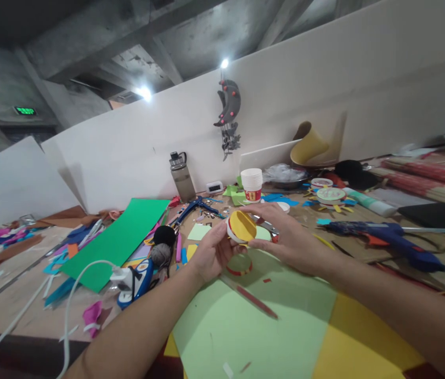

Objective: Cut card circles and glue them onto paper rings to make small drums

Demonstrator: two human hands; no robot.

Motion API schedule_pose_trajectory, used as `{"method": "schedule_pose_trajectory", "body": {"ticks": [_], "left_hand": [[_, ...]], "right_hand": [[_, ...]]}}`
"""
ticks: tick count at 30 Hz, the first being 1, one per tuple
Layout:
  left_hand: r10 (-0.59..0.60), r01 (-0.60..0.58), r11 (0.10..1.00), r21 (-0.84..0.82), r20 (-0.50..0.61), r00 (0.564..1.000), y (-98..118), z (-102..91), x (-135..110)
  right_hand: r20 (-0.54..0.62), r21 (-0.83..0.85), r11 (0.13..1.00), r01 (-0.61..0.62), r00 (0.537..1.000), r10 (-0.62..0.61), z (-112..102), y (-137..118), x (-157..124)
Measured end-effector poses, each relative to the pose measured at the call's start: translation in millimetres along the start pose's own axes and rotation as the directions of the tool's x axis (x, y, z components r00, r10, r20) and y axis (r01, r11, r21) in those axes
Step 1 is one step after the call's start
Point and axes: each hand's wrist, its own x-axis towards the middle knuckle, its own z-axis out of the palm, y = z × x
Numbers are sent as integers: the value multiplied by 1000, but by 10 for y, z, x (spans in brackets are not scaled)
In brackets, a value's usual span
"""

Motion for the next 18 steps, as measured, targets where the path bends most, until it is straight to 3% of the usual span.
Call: {"method": "schedule_pose_trajectory", "body": {"ticks": [8,11,15,18], "left_hand": [[-28,27,998,-60,-29,999,45,-39,37],[25,-28,999,-39,-77,997,93,-95,78],[119,-125,992,-26,-154,981,182,-195,129],[173,-180,983,-16,-218,960,229,-268,155]], "right_hand": [[-25,148,964,-222,973,228,-60,-16,15],[10,153,943,-295,955,297,-125,-15,32],[275,23,954,-298,920,281,-311,-44,62],[501,-92,963,-254,824,265,-443,-66,57]]}}
